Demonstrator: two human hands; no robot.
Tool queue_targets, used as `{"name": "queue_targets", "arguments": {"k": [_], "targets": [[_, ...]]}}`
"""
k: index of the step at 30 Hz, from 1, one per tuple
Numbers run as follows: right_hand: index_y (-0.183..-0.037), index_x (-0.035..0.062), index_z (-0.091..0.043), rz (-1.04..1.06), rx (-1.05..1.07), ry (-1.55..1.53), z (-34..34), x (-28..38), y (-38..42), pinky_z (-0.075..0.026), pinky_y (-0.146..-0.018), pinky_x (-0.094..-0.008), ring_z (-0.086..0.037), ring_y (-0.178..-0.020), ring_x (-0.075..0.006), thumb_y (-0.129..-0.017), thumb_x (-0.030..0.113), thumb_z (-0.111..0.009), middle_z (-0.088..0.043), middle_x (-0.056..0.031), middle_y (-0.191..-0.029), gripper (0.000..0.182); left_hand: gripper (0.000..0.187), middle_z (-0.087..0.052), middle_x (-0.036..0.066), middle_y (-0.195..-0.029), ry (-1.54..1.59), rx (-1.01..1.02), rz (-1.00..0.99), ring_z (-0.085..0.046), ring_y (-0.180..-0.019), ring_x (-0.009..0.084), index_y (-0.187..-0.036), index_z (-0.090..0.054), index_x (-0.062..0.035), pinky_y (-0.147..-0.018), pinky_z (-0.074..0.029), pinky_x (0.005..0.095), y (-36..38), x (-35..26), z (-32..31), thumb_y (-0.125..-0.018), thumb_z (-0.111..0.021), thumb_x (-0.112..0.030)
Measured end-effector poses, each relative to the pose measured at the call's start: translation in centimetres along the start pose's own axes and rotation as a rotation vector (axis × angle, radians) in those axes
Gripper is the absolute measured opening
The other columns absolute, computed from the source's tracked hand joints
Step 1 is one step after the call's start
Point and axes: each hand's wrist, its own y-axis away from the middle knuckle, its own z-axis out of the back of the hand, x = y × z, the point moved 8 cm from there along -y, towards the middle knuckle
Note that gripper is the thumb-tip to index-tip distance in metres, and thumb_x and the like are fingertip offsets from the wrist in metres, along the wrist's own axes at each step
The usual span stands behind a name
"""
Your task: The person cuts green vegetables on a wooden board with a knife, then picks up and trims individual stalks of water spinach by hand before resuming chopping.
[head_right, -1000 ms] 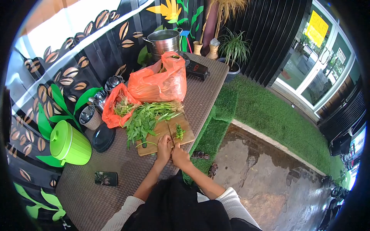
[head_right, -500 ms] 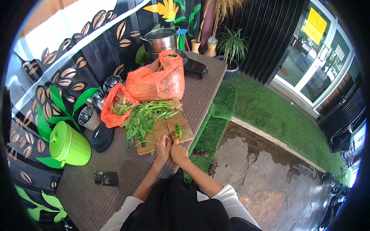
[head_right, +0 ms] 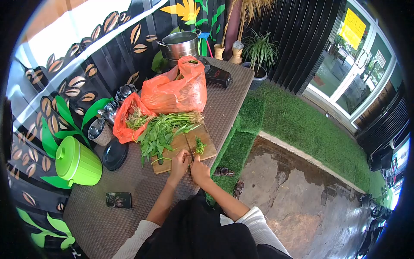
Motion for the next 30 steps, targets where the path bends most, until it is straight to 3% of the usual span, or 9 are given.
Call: {"name": "queue_targets", "arguments": {"k": [2, 3, 5, 11, 15, 20, 25, 30], "targets": [[-0.107, -0.0022, -0.038, -0.002, -0.008, 0.032, 0.1, -0.4, -0.2, -0.052, -0.066, -0.0492, -0.064, -0.075, -0.0417, -0.093, 0.026, -0.042, -0.064, -0.0263, -0.077, 0.032, 0.016, -0.063, 0.017, -0.091, 0.093, 0.106, -0.028, -0.062, -0.083, 0.0300, -0.092, -0.059, 0.0026, -0.075, -0.049, 0.0341, -0.6, 0.2, 0.3, -0.076, -0.057, 0.005], [-0.107, -0.0020, -0.038, 0.002, -0.011, 0.029, 0.2, -0.6, -0.3, -0.052, -0.065, -0.0494, -0.064, -0.074, -0.0414, -0.093, 0.027, -0.042, -0.064, -0.0255, -0.077, 0.032, 0.016, -0.063, 0.017, -0.091, 0.092, 0.103, -0.029, -0.062, -0.083, 0.0300, -0.092, -0.059, 0.0026, -0.075, -0.049, 0.0341, -1.1, 0.5, 1.1, -0.076, -0.057, 0.005], [-0.107, -0.0018, -0.038, 0.009, -0.013, 0.027, 0.4, -0.7, -0.3, -0.052, -0.064, -0.0496, -0.064, -0.073, -0.0411, -0.093, 0.027, -0.042, -0.064, -0.0248, -0.077, 0.032, 0.022, -0.064, 0.015, -0.096, 0.082, 0.347, -0.055, -0.059, -0.092, 0.0316, -0.093, -0.063, 0.0002, -0.079, -0.047, 0.0366, -1.2, 0.9, 1.0, -0.072, -0.065, 0.001], [-0.103, -0.0013, -0.040, 0.014, -0.006, 0.012, 0.7, -0.7, -0.3, -0.052, -0.065, -0.0507, -0.064, -0.074, -0.0416, -0.093, 0.028, -0.042, -0.064, -0.0239, -0.078, 0.030, 0.028, -0.064, 0.012, -0.093, -0.153, 0.512, -0.057, -0.055, -0.098, 0.0305, -0.086, -0.067, -0.0024, -0.086, -0.043, 0.0383, -0.2, 2.9, 3.9, -0.059, -0.076, -0.004], [-0.104, -0.0009, -0.040, 0.011, -0.001, 0.014, 0.7, -0.8, -0.3, -0.052, -0.065, -0.0506, -0.064, -0.075, -0.0413, -0.093, 0.028, -0.042, -0.064, -0.0244, -0.080, 0.031, 0.026, -0.064, 0.011, -0.086, -0.167, 0.469, -0.039, -0.055, -0.098, 0.0285, -0.082, -0.067, -0.0022, -0.086, -0.043, 0.0376, 0.0, 3.8, 4.4, -0.057, -0.076, -0.004], [-0.104, -0.0004, -0.040, 0.022, 0.026, 0.019, 0.9, -1.7, -0.6, -0.051, -0.065, -0.0506, -0.064, -0.075, -0.0409, -0.093, 0.029, -0.043, -0.064, -0.0240, -0.081, 0.032, 0.017, -0.064, 0.012, -0.074, 0.060, 0.470, 0.167, -0.062, -0.074, 0.0227, -0.080, -0.066, 0.0009, -0.070, -0.048, 0.0330, -0.1, 4.4, 3.3, -0.066, -0.074, -0.004], [-0.104, -0.0008, -0.040, 0.122, 0.012, 0.071, 2.6, -1.5, -0.1, -0.051, -0.063, -0.0493, -0.064, -0.073, -0.0399, -0.093, 0.029, -0.043, -0.064, -0.0230, -0.079, 0.032, 0.013, -0.064, 0.014, -0.076, 0.096, 0.263, 0.140, -0.062, -0.067, 0.0215, -0.081, -0.067, 0.0014, -0.066, -0.049, 0.0317, -0.8, 3.0, 0.5, -0.071, -0.072, -0.005], [-0.104, -0.0010, -0.040, 0.062, -0.019, 0.078, 2.1, -2.3, 0.0, -0.051, -0.062, -0.0491, -0.064, -0.074, -0.0408, -0.093, 0.029, -0.043, -0.064, -0.0235, -0.078, 0.032, 0.013, -0.065, 0.010, -0.075, -0.033, 0.072, 0.014, -0.058, -0.068, 0.0187, -0.082, -0.068, 0.0002, -0.069, -0.047, 0.0310, -0.9, 2.5, -1.4, -0.071, -0.072, -0.005]]}}
